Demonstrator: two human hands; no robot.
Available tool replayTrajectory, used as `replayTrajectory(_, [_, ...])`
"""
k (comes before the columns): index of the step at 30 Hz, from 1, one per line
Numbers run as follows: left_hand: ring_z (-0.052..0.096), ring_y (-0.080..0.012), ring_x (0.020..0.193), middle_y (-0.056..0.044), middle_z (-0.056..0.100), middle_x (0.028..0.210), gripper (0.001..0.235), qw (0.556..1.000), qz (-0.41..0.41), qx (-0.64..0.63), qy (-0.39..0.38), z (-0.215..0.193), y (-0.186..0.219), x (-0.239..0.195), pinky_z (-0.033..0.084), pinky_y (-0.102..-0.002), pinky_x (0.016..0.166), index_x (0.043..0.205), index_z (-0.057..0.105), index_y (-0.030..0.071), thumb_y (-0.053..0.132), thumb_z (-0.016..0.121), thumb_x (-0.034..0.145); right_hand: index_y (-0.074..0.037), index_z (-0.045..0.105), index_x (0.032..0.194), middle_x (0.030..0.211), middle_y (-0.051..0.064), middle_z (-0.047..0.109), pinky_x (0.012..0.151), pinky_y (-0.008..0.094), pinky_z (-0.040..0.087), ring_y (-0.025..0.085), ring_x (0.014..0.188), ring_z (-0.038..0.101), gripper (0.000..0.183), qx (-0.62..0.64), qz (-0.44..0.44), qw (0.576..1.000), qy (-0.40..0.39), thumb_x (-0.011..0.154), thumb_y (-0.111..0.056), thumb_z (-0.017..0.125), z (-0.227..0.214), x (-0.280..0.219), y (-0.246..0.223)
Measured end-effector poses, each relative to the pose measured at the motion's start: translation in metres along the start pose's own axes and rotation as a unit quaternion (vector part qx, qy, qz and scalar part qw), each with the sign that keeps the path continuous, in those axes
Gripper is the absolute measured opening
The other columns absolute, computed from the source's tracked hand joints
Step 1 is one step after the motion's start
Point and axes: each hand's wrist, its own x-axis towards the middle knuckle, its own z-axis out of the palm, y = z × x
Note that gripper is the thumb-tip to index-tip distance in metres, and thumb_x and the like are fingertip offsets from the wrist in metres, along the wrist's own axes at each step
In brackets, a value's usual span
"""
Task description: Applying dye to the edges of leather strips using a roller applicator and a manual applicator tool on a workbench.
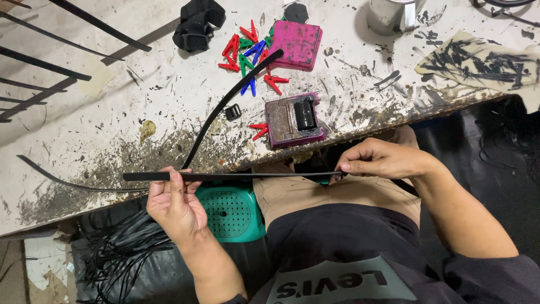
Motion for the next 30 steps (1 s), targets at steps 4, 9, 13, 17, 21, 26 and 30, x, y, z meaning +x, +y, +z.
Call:
replayTrajectory(4, [0.077,-0.0328,0.076,-0.026,0.071,0.089,0.018,0.999,0.015,-0.012,-0.046,0.011,-0.001,-0.014,0.067,-0.033,0.062,0.114,0.06,-0.002,0.006,0.068,0.099,-0.002,0.084,0.091,0.077,0.003,0.079,0.07,0.028,0.054,0.01,0.074,0.065,0.024,0.005,0.004,0.999,-0.04,0.093,-0.022,0.07,-0.011,0.0,0.017])
replayTrajectory(9, [0.075,-0.0361,0.093,-0.021,0.071,0.1,0.01,0.988,0.014,-0.046,-0.148,0.034,0.006,-0.034,0.065,-0.039,0.084,0.109,0.058,0.002,0.004,0.065,0.102,0.001,0.09,0.101,0.088,0.006,0.088,0.073,0.026,0.054,0.01,0.083,0.069,0.028,-0.009,0.097,0.995,0.035,0.088,-0.018,0.074,-0.038,-0.018,0.057])
replayTrajectory(13, [0.073,-0.0381,0.101,-0.023,0.07,0.103,0.008,0.978,0.008,-0.06,-0.198,0.045,0.002,-0.043,0.063,-0.042,0.092,0.109,0.059,0.001,0.005,0.063,0.103,0.007,0.089,0.103,0.091,0.012,0.088,0.082,0.028,0.054,0.015,0.089,0.072,0.024,0.005,0.116,0.987,0.107,0.086,-0.005,0.076,-0.059,-0.036,0.104])
replayTrajectory(17, [0.072,-0.0396,0.101,-0.026,0.069,0.102,0.009,0.974,-0.01,-0.069,-0.216,0.051,-0.003,-0.047,0.063,-0.045,0.093,0.109,0.058,0.0,0.005,0.063,0.103,0.013,0.084,0.104,0.086,0.015,0.077,0.072,0.029,0.043,0.016,0.085,0.059,0.022,0.053,0.106,0.971,0.207,0.085,0.007,0.077,-0.06,-0.051,0.134])
replayTrajectory(21, [0.071,-0.0365,0.101,-0.024,0.068,0.103,0.008,0.972,-0.008,-0.07,-0.226,0.056,-0.001,-0.049,0.063,-0.048,0.097,0.109,0.059,0.0,0.005,0.062,0.104,0.015,0.083,0.103,0.094,0.022,0.083,0.078,0.033,0.051,0.023,0.089,0.069,0.022,0.068,0.108,0.971,0.204,0.083,0.01,0.075,-0.06,-0.052,0.122])
replayTrajectory(26, [0.075,-0.0371,0.095,-0.024,0.072,0.101,0.006,0.978,-0.019,-0.016,-0.207,0.058,-0.001,-0.05,0.066,-0.039,0.08,0.107,0.059,0.002,0.008,0.061,0.105,0.016,0.083,0.103,0.092,0.022,0.081,0.075,0.034,0.05,0.024,0.086,0.068,0.023,0.071,0.112,0.971,0.201,0.085,0.005,0.075,-0.067,-0.053,0.138])
replayTrajectory(30, [0.076,-0.0387,0.087,-0.026,0.072,0.097,0.01,0.984,-0.018,-0.017,-0.178,0.057,-0.008,-0.051,0.066,-0.036,0.071,0.108,0.06,-0.001,0.007,0.064,0.102,0.018,0.084,0.103,0.095,0.024,0.083,0.077,0.036,0.051,0.026,0.09,0.069,0.024,0.07,0.147,0.966,0.2,0.09,0.004,0.071,-0.064,-0.051,0.12])
